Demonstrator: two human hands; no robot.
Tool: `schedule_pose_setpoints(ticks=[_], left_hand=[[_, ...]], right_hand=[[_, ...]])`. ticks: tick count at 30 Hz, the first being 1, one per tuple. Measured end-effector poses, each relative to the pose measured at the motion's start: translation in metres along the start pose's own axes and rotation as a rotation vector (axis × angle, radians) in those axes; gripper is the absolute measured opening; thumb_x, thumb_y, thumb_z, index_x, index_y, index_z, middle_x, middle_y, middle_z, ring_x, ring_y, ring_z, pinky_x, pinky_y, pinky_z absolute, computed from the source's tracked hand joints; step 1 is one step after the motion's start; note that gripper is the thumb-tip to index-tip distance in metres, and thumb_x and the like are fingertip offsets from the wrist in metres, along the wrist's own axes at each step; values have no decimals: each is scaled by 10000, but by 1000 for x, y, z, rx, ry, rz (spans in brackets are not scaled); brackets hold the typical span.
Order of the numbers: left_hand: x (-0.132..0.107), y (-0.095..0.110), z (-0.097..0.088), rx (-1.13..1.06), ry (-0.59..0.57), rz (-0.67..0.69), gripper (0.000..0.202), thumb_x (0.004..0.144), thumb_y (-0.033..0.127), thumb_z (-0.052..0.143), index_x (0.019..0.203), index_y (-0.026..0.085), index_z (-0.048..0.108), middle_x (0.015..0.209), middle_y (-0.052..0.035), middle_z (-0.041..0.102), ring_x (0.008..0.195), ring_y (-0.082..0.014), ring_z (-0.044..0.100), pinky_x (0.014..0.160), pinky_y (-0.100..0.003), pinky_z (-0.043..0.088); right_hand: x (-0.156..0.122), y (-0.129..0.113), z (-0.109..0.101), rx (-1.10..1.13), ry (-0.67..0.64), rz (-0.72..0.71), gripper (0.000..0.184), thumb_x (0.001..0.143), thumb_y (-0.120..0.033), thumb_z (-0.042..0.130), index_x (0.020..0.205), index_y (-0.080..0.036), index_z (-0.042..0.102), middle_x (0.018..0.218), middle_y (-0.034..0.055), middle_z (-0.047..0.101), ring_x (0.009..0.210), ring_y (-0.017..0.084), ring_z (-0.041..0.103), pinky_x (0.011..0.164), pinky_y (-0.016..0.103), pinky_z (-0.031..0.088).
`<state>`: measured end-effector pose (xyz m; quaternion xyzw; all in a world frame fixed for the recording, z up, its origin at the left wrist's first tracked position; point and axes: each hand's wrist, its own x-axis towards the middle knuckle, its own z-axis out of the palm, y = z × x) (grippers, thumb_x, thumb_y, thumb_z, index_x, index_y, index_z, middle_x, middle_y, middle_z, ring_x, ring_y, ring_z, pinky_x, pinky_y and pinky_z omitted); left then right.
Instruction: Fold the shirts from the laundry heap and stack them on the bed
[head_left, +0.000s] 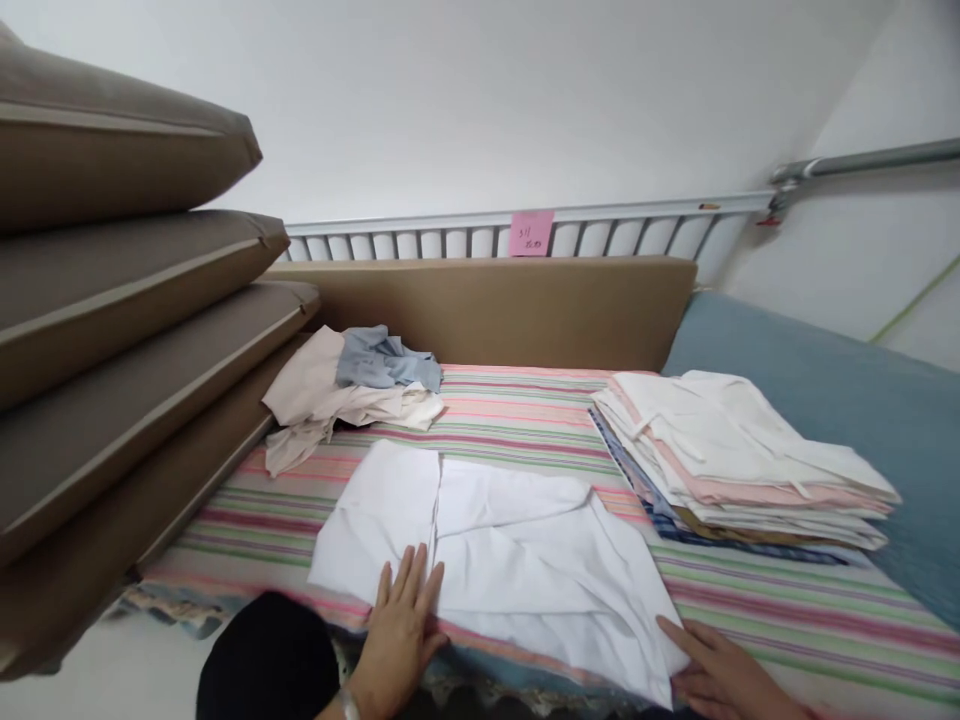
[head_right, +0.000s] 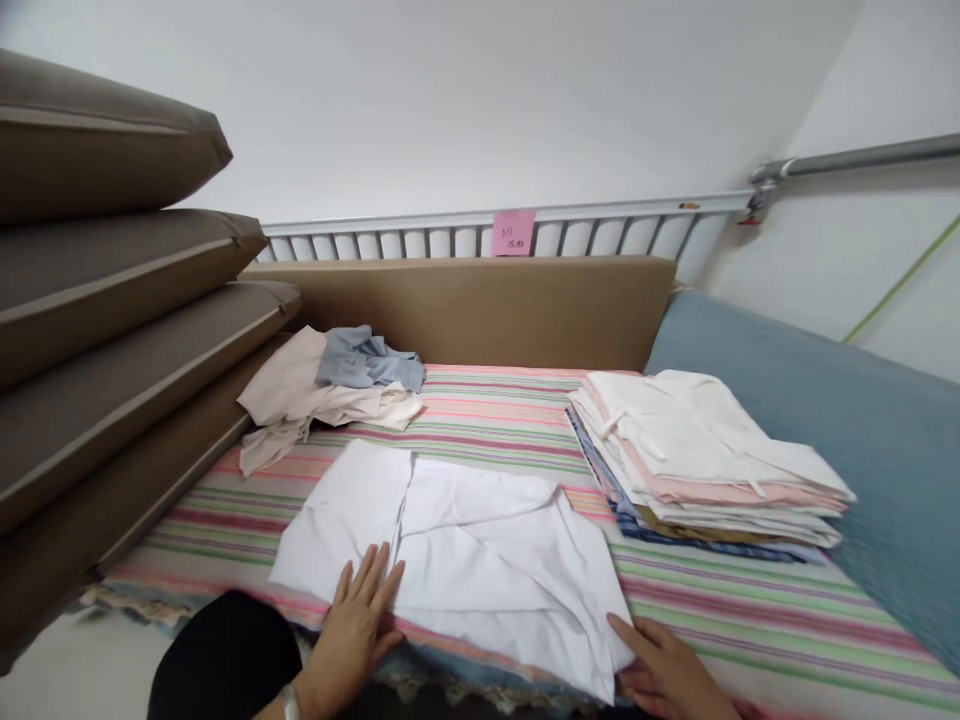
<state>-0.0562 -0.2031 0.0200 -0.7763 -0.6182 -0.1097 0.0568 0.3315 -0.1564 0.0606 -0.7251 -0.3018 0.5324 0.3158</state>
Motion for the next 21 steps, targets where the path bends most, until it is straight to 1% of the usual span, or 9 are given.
schedule_pose_setpoints(ticks=[4, 6, 8, 11, 13, 15, 17, 19, 21], left_hand=[[4, 23, -13, -185, -138, 14, 920, 660, 245, 743, 1426, 313, 237, 1518, -94, 201, 1387, -331, 163, 1083, -591, 236], [7, 33, -18, -316, -170, 5, 855, 708, 292, 704, 1423, 325, 237, 1520, -83, 201, 1392, -321, 152, 1088, -614, 194], [15, 37, -24, -490, -142, -31, 716, 800, 344, 596, 1423, 308, 247, 1521, -72, 207, 1402, -282, 133, 1111, -587, 161], [35, 33, -36, -847, -93, -155, 613, 865, 459, 452, 1414, 235, 298, 1515, -82, 234, 1402, -227, 161, 1149, -470, 154], [51, 26, -43, -1133, -100, -298, 652, 855, 542, 413, 1402, 197, 330, 1503, -98, 267, 1388, -219, 216, 1143, -416, 198], [63, 15, -50, -1430, -114, -434, 680, 852, 591, 362, 1396, 185, 334, 1491, -113, 294, 1365, -223, 279, 1107, -407, 272], [69, -1, -56, -1706, -121, -518, 678, 860, 615, 299, 1391, 195, 334, 1476, -120, 326, 1327, -225, 355, 1059, -412, 334], [67, -21, -61, -1946, -95, -561, 682, 861, 634, 250, 1373, 197, 357, 1443, -130, 382, 1265, -225, 442, 1004, -405, 388], [60, -47, -65, -2118, -35, -606, 678, 856, 646, 250, 1332, 190, 409, 1388, -137, 456, 1150, -213, 546, 900, -362, 460]], right_hand=[[-6, -4, 9, 37, -82, -42, 413, 582, -498, 713, 830, -214, 546, 483, -17, 552, 448, 150, 575, 460, 233, 456], [-3, -8, 10, 78, -103, -61, 410, 570, -485, 719, 821, -215, 540, 491, -17, 555, 423, 142, 552, 447, 235, 442], [3, -18, 10, 100, -110, -73, 409, 567, -475, 715, 831, -222, 531, 490, -26, 548, 407, 136, 532, 437, 235, 422], [3, -53, 17, -4, -136, -95, 357, 606, -496, 652, 815, -235, 527, 482, -26, 542, 430, 155, 544, 450, 252, 416], [-8, -88, 32, -188, -146, -195, 303, 652, -518, 580, 772, -245, 526, 501, -7, 563, 474, 188, 576, 464, 278, 425], [-29, -125, 62, -386, -127, -394, 260, 695, -511, 526, 716, -252, 512, 547, 5, 590, 508, 203, 593, 473, 288, 424], [-55, -159, 106, -546, -87, -618, 241, 728, -471, 500, 648, -245, 478, 583, 4, 594, 503, 182, 579, 484, 276, 408], [-83, -181, 163, -704, -9, -805, 211, 752, -397, 486, 624, -229, 482, 587, 20, 597, 536, 177, 576, 513, 267, 387], [-105, -189, 226, -827, 7, -971, 183, 793, -336, 452, 733, -211, 571, 721, 70, 665, 701, 212, 618, 619, 291, 410]])
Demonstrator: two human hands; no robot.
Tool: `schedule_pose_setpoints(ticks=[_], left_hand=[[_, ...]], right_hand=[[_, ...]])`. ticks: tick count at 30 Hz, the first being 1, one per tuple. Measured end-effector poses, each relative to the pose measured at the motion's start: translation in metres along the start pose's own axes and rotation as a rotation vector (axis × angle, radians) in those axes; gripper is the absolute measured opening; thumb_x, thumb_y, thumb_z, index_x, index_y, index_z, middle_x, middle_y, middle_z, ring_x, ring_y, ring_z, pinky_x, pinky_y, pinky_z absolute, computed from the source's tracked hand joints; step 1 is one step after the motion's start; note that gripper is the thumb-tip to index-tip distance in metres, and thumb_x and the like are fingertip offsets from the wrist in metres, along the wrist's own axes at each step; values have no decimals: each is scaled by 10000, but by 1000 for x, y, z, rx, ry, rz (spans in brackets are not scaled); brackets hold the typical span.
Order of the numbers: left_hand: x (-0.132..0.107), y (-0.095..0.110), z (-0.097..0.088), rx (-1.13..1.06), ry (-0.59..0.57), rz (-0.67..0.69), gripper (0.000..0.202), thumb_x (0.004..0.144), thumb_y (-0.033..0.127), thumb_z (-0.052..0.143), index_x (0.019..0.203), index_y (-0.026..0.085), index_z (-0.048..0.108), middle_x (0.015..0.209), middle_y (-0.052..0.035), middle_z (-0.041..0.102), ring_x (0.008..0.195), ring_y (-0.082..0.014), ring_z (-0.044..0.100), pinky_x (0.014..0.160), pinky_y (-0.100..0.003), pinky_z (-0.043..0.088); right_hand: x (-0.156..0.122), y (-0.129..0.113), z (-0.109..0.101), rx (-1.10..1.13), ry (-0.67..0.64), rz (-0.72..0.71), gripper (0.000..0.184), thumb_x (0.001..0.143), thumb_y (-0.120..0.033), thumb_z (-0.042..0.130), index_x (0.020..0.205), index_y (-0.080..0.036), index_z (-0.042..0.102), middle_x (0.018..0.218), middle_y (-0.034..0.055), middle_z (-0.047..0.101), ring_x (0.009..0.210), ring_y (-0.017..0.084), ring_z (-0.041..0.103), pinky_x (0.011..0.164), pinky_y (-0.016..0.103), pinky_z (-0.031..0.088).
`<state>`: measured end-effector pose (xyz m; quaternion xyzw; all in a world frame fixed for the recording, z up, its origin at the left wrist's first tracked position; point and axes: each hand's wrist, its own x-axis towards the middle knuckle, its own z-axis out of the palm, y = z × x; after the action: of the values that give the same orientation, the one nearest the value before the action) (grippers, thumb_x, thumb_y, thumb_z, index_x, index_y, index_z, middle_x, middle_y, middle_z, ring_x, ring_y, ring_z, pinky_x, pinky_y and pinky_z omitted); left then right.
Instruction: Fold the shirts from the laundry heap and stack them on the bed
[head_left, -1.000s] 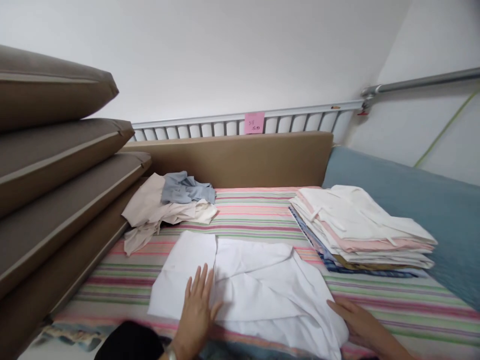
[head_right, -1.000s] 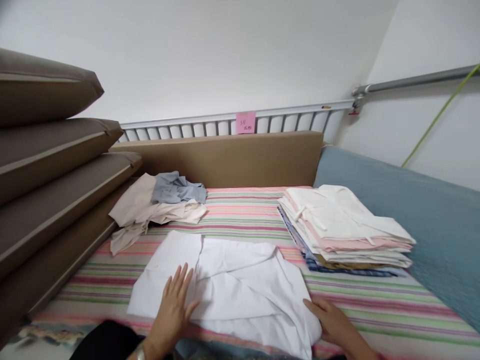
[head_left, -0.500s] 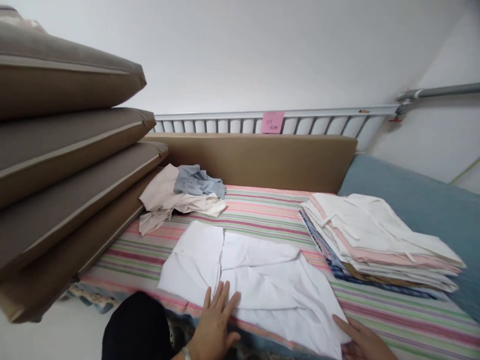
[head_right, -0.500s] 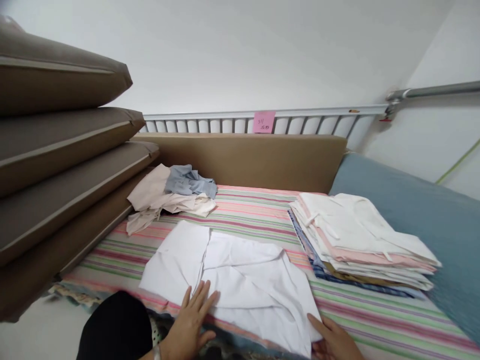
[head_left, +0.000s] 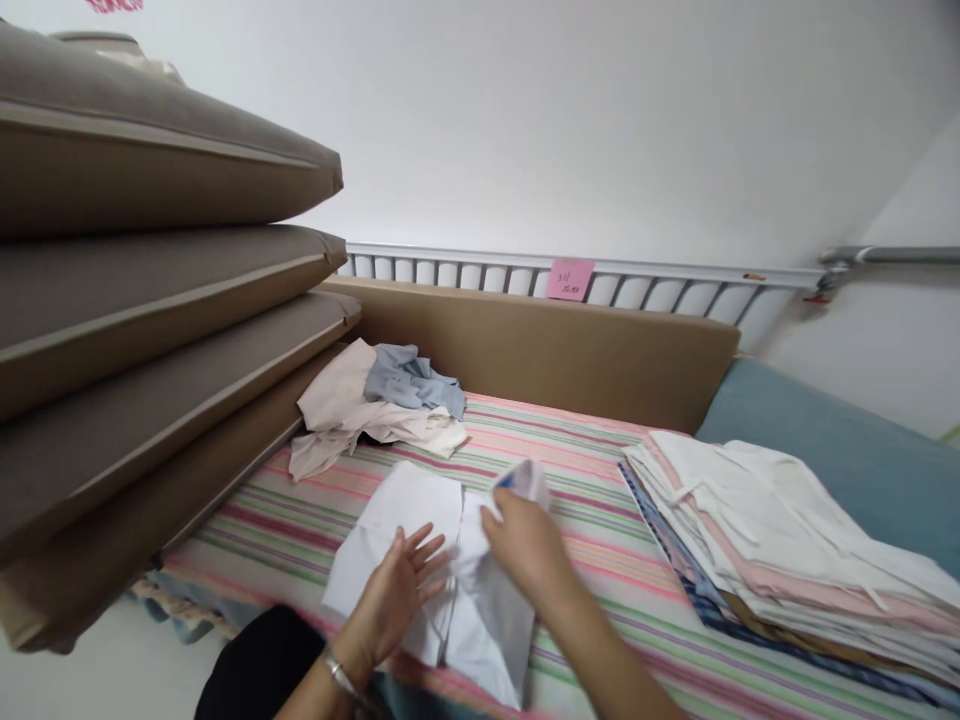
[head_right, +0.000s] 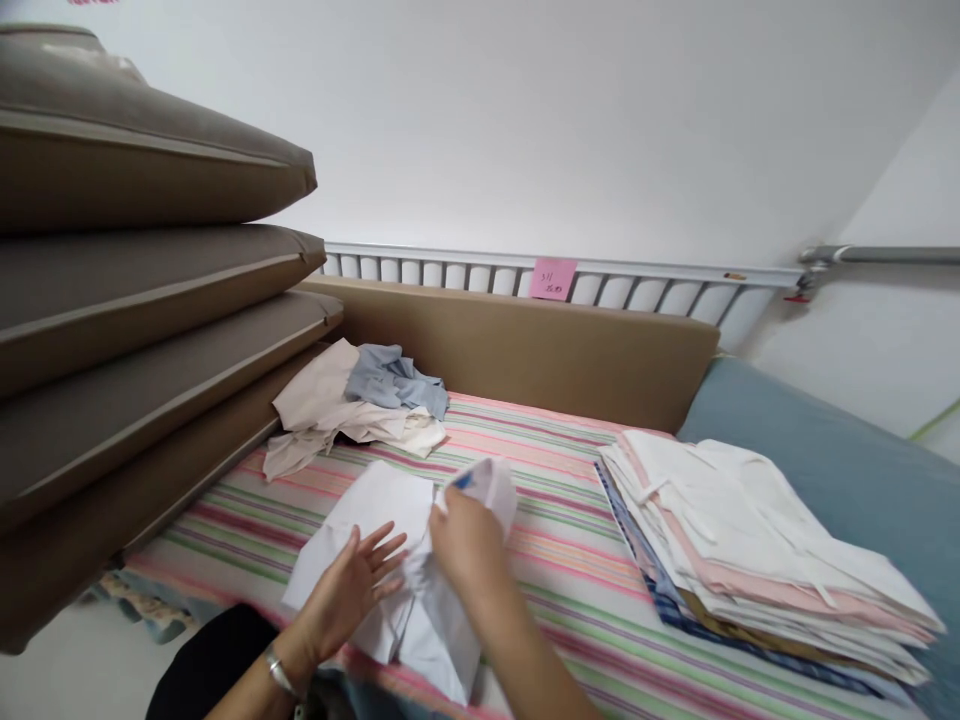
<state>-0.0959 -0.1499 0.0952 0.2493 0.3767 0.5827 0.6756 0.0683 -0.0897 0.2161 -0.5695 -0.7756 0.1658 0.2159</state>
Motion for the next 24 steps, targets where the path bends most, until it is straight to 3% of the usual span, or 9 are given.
schedule_pose_setpoints(ticks=[2, 4, 6, 8, 11, 14, 17, 21, 24], left_hand=[[-4, 15, -26, -99, 67, 6, 655, 851, 644, 281, 1279, 180, 457, 1295, -137, 543, 962, -183, 631, 760, -307, 499], [-7, 26, -51, -120, 195, -29, 618, 850, 627, 318, 1226, 166, 485, 1154, -128, 626, 780, -151, 650, 670, -276, 496], [-9, 32, -71, -93, 334, -86, 551, 839, 582, 404, 1174, 155, 503, 1031, -110, 662, 711, -140, 644, 662, -272, 496], [-8, 31, -82, -19, 425, -121, 488, 783, 518, 547, 1114, 161, 519, 974, -93, 668, 730, -147, 651, 693, -278, 503], [1, 25, -84, 275, 469, -97, 453, 698, 493, 638, 1000, 166, 555, 862, -67, 667, 717, -175, 651, 661, -305, 509], [17, 17, -74, 643, 495, -20, 372, 625, 457, 671, 796, 133, 607, 651, -35, 618, 602, -192, 601, 572, -309, 469], [25, 18, -60, 741, 481, 68, 260, 543, 306, 714, 717, 138, 618, 652, -28, 618, 667, -206, 583, 641, -305, 450], [9, 36, -48, 891, 437, 337, 278, 684, 366, 606, 879, 169, 627, 739, -23, 646, 725, -201, 578, 690, -281, 435], [-5, 46, -62, 1004, 499, 420, 342, 755, 450, 528, 961, 187, 604, 724, -15, 647, 677, -196, 582, 657, -275, 433]], right_hand=[[7, -45, 41, -60, -146, -80, 248, 825, -283, 409, 898, -173, 618, 876, 141, 691, 814, 261, 635, 689, 346, 430], [6, -72, 82, -47, -251, -120, 264, 805, -304, 470, 948, -158, 638, 902, 155, 699, 834, 285, 646, 696, 363, 445], [-1, -77, 111, -24, -333, -146, 289, 770, -362, 540, 960, -178, 657, 906, 132, 708, 840, 285, 653, 694, 355, 456], [-8, -62, 124, 31, -359, -164, 285, 772, -399, 537, 939, -210, 669, 887, 94, 715, 837, 261, 654, 698, 337, 456], [-7, -11, 116, 193, -259, -135, 273, 822, -382, 441, 846, -223, 661, 813, 45, 710, 778, 208, 644, 688, 300, 449], [6, 51, 93, 351, -88, 6, 304, 813, -424, 410, 842, -214, 627, 822, 39, 698, 780, 202, 640, 719, 303, 469], [15, 98, 74, 386, 62, 168, 315, 746, -438, 457, 897, -209, 611, 916, 59, 693, 863, 225, 640, 816, 337, 475], [20, 118, 72, 419, 133, 232, 346, 722, -435, 469, 940, -204, 604, 1034, 83, 670, 938, 235, 631, 853, 350, 481], [24, 111, 88, 451, 156, 196, 414, 737, -444, 456, 1021, -177, 593, 1108, 110, 637, 1010, 235, 605, 881, 347, 478]])
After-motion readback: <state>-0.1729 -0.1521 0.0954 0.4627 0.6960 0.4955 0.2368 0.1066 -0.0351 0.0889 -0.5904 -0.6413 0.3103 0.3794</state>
